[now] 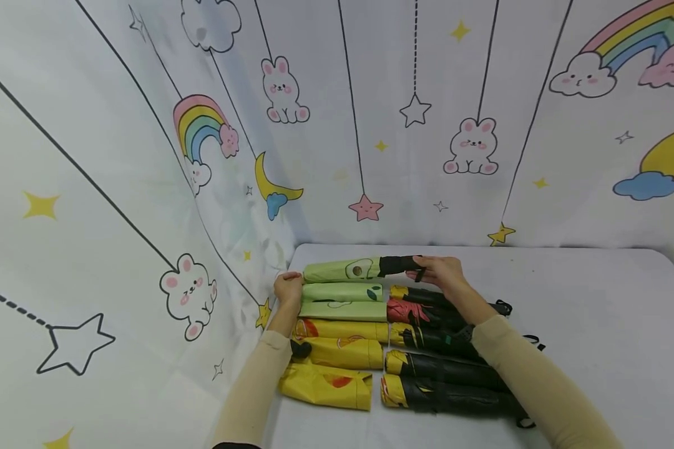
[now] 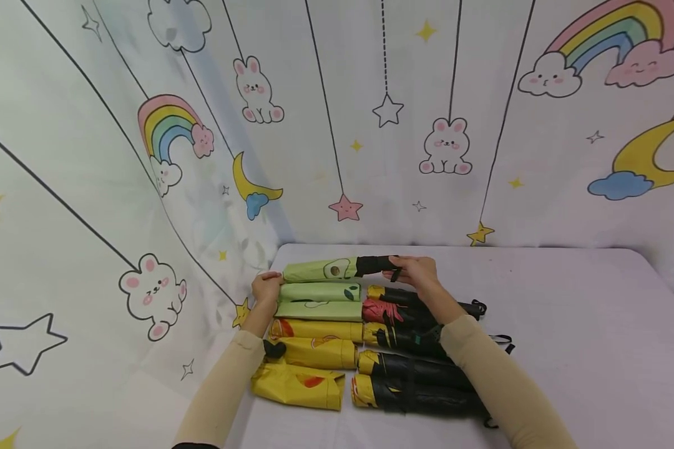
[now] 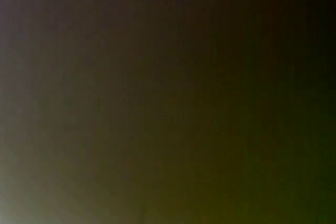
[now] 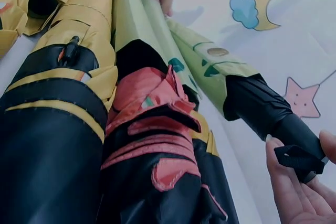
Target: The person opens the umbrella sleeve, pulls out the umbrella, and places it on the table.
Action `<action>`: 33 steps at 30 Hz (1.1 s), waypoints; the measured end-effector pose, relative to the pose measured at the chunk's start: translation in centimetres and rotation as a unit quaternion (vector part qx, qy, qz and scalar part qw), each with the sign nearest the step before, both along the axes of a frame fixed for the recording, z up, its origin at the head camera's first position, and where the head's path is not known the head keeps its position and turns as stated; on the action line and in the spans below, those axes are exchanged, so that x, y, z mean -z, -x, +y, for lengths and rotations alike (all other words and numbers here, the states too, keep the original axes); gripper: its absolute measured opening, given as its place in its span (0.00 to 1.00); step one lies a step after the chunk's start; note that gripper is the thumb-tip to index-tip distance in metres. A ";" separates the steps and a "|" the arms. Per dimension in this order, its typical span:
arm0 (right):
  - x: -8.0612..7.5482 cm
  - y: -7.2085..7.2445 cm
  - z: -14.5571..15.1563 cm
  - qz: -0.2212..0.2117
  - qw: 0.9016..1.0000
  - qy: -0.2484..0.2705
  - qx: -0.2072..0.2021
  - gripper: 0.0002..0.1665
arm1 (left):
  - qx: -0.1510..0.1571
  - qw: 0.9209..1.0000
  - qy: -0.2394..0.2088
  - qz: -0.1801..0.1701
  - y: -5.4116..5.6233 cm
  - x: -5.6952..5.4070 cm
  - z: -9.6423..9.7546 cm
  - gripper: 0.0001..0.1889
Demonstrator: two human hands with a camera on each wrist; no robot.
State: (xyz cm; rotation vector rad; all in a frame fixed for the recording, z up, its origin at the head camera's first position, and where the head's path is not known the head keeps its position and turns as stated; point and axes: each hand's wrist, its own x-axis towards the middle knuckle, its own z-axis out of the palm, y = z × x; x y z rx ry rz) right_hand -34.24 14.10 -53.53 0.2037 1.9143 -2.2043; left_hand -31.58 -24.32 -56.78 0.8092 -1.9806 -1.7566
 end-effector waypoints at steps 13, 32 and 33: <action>-0.4 -0.7 1.2 -0.002 0.999 0.048 -0.016 0.40 | 0.001 1.000 -0.008 0.006 0.0 0.0 -0.3 0.09; 0.2 -1.2 2.9 -0.006 0.999 0.045 -0.013 0.44 | 0.009 1.000 -0.008 0.003 -0.5 0.0 -0.3 0.09; 0.2 -1.3 3.0 -0.008 0.999 0.046 -0.011 0.44 | 0.010 1.000 -0.008 0.002 -0.5 0.1 -0.3 0.09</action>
